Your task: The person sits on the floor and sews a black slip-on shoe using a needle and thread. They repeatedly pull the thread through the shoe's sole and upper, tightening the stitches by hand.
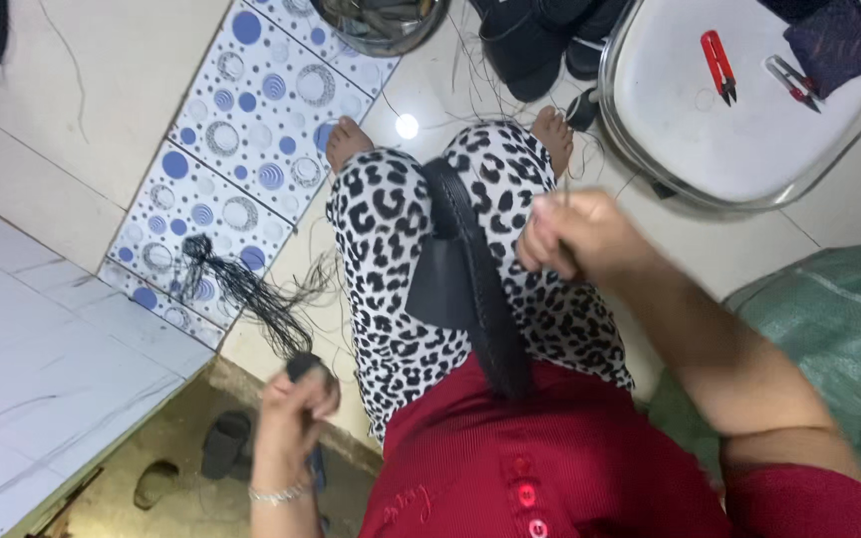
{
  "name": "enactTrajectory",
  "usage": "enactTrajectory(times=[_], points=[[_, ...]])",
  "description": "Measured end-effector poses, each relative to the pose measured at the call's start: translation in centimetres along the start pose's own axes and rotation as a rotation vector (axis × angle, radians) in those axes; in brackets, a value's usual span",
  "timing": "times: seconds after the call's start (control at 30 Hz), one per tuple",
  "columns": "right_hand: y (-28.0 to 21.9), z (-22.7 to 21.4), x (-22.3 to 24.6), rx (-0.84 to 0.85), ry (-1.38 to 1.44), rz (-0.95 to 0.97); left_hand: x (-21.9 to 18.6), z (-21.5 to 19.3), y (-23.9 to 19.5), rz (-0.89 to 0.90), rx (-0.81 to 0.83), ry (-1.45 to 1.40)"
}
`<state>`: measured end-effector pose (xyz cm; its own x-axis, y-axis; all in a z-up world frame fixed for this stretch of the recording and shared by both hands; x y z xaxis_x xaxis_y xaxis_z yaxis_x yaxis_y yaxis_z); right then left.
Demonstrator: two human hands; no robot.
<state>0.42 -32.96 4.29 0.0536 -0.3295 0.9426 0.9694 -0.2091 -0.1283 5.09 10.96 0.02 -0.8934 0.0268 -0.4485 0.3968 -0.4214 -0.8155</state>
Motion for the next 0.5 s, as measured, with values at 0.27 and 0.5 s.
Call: enactTrajectory(times=[0.27,0.5], points=[[-1.5,-2.3,6.2,0.124,-1.11,0.126,-7.8,7.7,0.5,0.129,-0.699,1.025],[-2.5,2.4,4.9,0.74,-1.385,0.158,-6.4,16.5,5.1,1.02,-0.028,1.462]])
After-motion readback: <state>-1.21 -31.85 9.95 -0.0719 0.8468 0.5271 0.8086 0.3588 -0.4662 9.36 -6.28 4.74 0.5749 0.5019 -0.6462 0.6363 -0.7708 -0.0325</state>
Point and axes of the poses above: each hand's wrist, its own y-axis towards the middle knuckle, its own z-axis out of the palm, x = y × z, the point moved 1 cm from there along y, towards the middle knuckle, and after that the axes turned 14 degrees about -z, right-handed, at the moved point
